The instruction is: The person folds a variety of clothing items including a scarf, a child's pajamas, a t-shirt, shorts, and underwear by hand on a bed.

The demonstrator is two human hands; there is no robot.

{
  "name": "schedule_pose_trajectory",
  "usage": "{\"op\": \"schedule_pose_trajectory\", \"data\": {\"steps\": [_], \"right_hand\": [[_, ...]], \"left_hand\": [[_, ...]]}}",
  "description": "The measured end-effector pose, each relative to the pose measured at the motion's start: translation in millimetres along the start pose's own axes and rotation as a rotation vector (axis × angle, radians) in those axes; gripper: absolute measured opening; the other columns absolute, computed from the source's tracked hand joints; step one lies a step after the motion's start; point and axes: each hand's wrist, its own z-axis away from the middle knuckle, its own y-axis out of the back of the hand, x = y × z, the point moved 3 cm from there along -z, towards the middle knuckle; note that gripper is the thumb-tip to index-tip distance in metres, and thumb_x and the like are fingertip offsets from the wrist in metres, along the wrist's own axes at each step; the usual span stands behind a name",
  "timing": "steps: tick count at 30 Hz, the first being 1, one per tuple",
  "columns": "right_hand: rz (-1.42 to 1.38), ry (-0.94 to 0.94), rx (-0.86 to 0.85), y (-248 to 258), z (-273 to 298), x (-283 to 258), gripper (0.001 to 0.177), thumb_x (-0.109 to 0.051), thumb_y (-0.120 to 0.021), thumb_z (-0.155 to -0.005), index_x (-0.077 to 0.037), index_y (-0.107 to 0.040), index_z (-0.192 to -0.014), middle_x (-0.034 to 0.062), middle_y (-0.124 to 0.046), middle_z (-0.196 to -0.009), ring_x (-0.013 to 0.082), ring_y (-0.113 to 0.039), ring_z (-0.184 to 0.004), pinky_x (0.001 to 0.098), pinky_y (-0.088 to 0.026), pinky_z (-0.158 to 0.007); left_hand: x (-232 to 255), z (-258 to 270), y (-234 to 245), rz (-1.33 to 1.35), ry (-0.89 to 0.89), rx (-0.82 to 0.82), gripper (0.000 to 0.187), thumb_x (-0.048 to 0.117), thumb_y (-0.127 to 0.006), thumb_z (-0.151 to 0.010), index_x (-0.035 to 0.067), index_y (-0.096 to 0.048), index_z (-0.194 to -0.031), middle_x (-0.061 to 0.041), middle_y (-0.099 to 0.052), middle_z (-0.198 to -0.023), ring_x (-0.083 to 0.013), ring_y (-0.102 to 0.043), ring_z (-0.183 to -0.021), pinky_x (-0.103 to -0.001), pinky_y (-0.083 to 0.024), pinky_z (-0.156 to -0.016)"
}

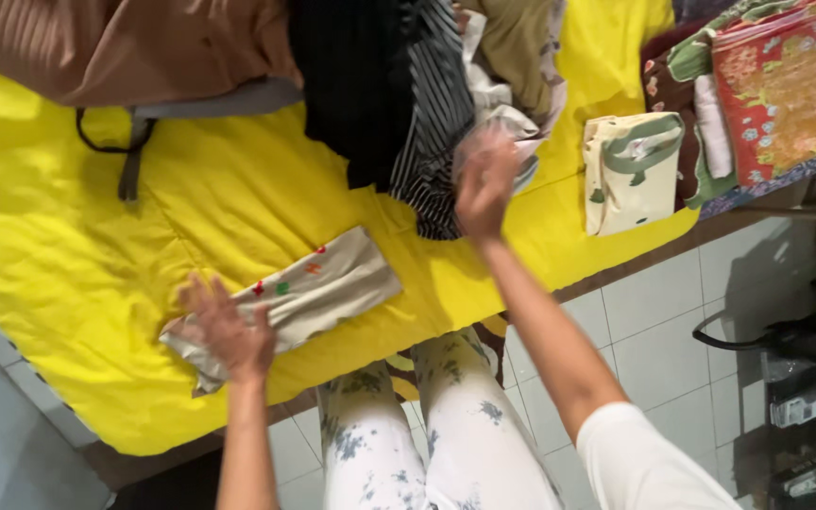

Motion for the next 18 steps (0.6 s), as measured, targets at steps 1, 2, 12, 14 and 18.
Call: {"op": "schedule_pose_trajectory", "data": {"steps": [1, 2, 12, 14, 18], "right_hand": [[0.115, 0.003, 0.092, 3, -28, 27, 0.039, -0.011, -0.064, -0.102, 0.001, -0.055, -0.138, 0.0213, -0.057, -0.139, 0.0410, -0.051, -0.132, 0.0498, -0.037, -0.115], [0.231, 0.006, 0.183, 7, -56, 53, 0.052, -0.016, -0.072, -0.096, 0.005, -0.052, -0.139, 0.0253, -0.056, -0.138, 0.0436, -0.048, -0.130, 0.0513, -0.035, -0.110], [-1.273, -0.882, 0.062, 124, -125, 32, 0.033, -0.012, -0.055, -0.098, -0.002, -0.063, -0.129, 0.0101, -0.070, -0.122, 0.0235, -0.067, -0.114, 0.0393, -0.053, -0.101], [-1.389, -0.952, 0.001, 166, -122, 7, 0.040, -0.015, -0.050, -0.092, 0.002, -0.065, -0.125, 0.0126, -0.073, -0.122, 0.0235, -0.069, -0.115, 0.0364, -0.055, -0.104], [-1.251, -1.048, -0.027, 216, -93, 41, 0.042, -0.017, -0.049, -0.088, 0.003, -0.068, -0.119, 0.0176, -0.073, -0.113, 0.0264, -0.072, -0.103, 0.0391, -0.059, -0.095]], "left_hand": [[24, -14, -2, 0.164, -0.008, -0.013, 0.073, 0.061, -0.038, -0.105, 0.021, -0.024, -0.164, -0.006, -0.015, -0.177, -0.0276, -0.004, -0.163, -0.056, 0.006, -0.128], [52, -26, -3, 0.328, -0.018, -0.027, 0.064, 0.052, -0.049, -0.108, 0.017, -0.035, -0.160, -0.012, -0.021, -0.173, -0.0339, -0.008, -0.163, -0.053, -0.005, -0.132], [334, -103, 28, 0.751, -0.417, -0.080, 0.045, 0.008, -0.074, -0.091, 0.005, -0.059, -0.133, -0.016, -0.053, -0.147, -0.0365, -0.045, -0.147, -0.048, -0.037, -0.124], [370, -111, 40, 0.826, -0.496, -0.053, 0.057, 0.009, -0.075, -0.087, -0.003, -0.054, -0.139, -0.025, -0.047, -0.148, -0.0441, -0.040, -0.144, -0.052, -0.033, -0.120], [403, -113, 13, 0.579, -0.606, -0.121, 0.052, 0.000, -0.072, -0.072, 0.003, -0.061, -0.123, -0.016, -0.061, -0.125, -0.0361, -0.056, -0.126, -0.054, -0.036, -0.116]]}}
